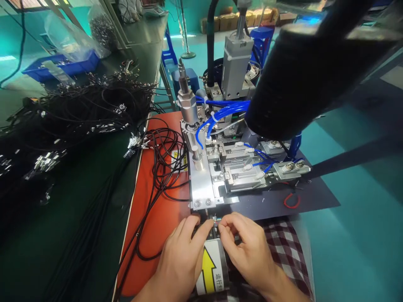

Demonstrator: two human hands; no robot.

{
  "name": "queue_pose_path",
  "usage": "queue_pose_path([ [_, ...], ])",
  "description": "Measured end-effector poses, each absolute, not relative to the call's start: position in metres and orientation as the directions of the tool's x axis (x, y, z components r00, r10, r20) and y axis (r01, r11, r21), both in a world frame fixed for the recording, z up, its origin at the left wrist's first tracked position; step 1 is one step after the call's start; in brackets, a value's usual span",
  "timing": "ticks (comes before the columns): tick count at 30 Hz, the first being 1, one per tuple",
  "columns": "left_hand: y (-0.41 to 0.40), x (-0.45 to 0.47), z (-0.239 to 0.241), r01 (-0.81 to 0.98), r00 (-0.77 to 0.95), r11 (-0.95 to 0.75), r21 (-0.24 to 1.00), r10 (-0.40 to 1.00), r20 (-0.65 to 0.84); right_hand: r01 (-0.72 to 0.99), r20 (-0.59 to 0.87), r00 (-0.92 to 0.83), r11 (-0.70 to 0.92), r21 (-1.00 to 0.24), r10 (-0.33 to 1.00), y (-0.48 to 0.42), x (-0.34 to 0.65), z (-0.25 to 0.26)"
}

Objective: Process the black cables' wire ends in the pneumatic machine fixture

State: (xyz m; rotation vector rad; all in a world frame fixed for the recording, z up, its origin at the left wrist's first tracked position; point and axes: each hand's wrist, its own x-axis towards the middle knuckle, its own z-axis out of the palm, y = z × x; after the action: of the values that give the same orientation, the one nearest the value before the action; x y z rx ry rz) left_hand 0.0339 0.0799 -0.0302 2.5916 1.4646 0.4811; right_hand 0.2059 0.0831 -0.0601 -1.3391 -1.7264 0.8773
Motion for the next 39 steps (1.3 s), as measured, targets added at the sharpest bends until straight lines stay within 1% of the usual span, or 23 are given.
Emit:
queue_pose_path([
  [3, 0.081, 0.033, -0.03, 0.807, 0.486, -0.537, 0.246, 0.84, 0.241, 0.432, 0.161, -0.174, 0.222, -0.874, 0.971, 0.087, 0.207, -0.057],
  [7, 0.082, 0.032, -0.031, 0.8, 0.483, -0.546, 0.248, 0.832, 0.274, 0.367, 0.09, -0.18, 0.152, -0.918, 0.98, 0.091, 0.207, -0.055],
  [9, 0.081, 0.032, -0.033, 0.8, 0.481, -0.543, 0.255, 0.834, 0.27, 0.318, 0.013, -0.172, 0.068, -0.946, 0.985, 0.092, 0.207, -0.055],
  [13, 0.078, 0.03, -0.042, 0.8, 0.45, -0.525, 0.29, 0.845, 0.288, 0.193, -0.197, -0.172, -0.163, -0.968, 0.965, 0.092, 0.207, -0.058],
  [15, 0.077, 0.03, -0.046, 0.798, 0.445, -0.524, 0.299, 0.846, 0.294, 0.138, -0.251, -0.175, -0.228, -0.964, 0.952, 0.094, 0.207, -0.06],
  [23, 0.073, 0.029, -0.054, 0.826, 0.418, -0.491, 0.276, 0.863, 0.282, 0.035, -0.34, -0.198, -0.34, -0.94, 0.919, 0.097, 0.207, -0.063],
  [27, 0.072, 0.029, -0.053, 0.833, 0.427, -0.49, 0.255, 0.864, 0.265, 0.018, -0.401, -0.154, -0.403, -0.915, 0.903, 0.095, 0.213, -0.066],
  [30, 0.075, 0.03, -0.048, 0.823, 0.447, -0.512, 0.245, 0.851, 0.277, 0.033, -0.391, -0.12, -0.39, -0.92, 0.912, 0.099, 0.212, -0.056],
  [34, 0.08, 0.031, -0.041, 0.813, 0.469, -0.537, 0.226, 0.833, 0.293, 0.081, -0.289, -0.104, -0.282, -0.956, 0.952, 0.103, 0.202, -0.045],
  [36, 0.081, 0.031, -0.039, 0.804, 0.489, -0.547, 0.234, 0.831, 0.265, 0.117, -0.258, -0.094, -0.247, -0.962, 0.962, 0.103, 0.197, -0.046],
  [39, 0.08, 0.032, -0.038, 0.804, 0.483, -0.542, 0.243, 0.835, 0.263, 0.196, -0.188, -0.073, -0.17, -0.966, 0.979, 0.101, 0.196, -0.054],
])
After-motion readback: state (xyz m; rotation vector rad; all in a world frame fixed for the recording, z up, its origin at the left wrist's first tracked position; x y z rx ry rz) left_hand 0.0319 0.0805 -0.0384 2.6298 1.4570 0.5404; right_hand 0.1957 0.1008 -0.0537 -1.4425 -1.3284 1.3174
